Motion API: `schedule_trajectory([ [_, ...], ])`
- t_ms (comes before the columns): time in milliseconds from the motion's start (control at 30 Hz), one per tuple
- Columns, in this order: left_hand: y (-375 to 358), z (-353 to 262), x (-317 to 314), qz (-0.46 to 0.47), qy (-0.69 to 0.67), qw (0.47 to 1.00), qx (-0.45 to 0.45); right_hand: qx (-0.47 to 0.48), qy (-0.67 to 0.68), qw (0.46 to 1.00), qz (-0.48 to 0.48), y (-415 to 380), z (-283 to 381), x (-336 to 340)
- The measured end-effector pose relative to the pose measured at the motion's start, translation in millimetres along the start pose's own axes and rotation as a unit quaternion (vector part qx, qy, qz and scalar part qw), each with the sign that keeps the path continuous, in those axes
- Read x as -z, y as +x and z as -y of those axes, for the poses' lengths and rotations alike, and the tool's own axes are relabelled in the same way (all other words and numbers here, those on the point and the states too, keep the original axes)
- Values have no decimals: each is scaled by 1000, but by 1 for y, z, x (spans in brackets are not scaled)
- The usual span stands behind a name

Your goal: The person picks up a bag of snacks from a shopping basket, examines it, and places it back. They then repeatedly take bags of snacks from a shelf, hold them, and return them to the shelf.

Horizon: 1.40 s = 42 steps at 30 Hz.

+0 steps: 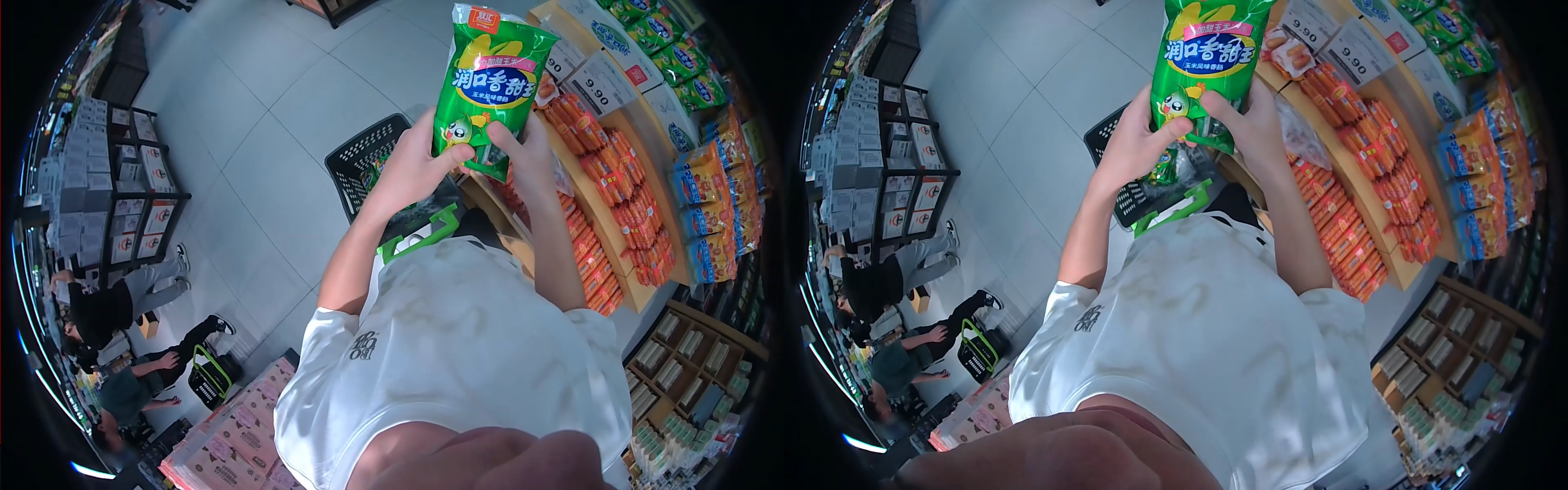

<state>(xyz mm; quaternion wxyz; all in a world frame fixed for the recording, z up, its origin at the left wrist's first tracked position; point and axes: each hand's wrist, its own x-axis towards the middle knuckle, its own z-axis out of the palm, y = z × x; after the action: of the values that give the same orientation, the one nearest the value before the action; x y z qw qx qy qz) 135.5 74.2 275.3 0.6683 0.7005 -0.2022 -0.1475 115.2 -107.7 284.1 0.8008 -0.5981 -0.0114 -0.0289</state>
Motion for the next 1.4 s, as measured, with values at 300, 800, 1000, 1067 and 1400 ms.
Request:
schedule_trajectory([
  [300,10,3,-15,-4,122,993,2,42,-41,998,-16,13,10,32],
  [800,47,76,-62,62,69,995,48,160,-96,957,-221,31,59,200],
  [1000,13,128,-76,72,46,983,161,311,-213,841,-388,107,130,383],
  [1067,4,129,-75,74,60,973,210,310,-236,801,-455,135,147,448],
  [1400,3,132,-78,14,44,968,248,259,-244,773,-525,202,146,584],
])
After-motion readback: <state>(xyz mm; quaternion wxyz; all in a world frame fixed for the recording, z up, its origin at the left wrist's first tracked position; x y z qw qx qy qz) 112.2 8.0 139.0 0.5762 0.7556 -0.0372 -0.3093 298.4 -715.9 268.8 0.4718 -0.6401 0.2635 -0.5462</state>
